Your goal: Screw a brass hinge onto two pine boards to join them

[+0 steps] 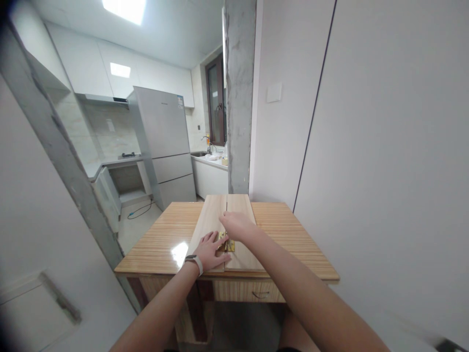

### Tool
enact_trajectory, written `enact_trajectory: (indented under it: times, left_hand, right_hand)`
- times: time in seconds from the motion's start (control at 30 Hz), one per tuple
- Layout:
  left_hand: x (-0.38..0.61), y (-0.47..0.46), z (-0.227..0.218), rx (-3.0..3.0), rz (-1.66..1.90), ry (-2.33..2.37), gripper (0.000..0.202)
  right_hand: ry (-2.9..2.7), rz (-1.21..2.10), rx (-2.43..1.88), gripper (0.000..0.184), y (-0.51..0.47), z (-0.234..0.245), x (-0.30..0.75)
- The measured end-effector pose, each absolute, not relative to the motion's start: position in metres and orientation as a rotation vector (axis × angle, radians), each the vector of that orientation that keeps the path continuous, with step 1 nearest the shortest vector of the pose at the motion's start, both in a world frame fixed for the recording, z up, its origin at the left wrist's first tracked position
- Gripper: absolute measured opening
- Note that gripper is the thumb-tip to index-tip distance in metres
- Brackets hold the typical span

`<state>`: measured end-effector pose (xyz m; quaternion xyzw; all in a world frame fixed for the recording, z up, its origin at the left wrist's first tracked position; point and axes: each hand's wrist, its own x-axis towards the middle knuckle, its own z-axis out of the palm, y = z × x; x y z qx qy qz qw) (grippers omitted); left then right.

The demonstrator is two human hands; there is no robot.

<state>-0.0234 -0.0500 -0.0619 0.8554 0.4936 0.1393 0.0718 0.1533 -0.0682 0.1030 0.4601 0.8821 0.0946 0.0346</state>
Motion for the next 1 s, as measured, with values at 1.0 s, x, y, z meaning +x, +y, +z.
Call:
enact_trajectory:
  times: [1.0]
  left_hand:
    - [-0.023, -0.05, -0.061, 2.557, 0.435, 1.481, 0.084]
  right_hand:
    - [2.682, 0.356, 1.499, 0.035, -0.068, 0.089, 0.156]
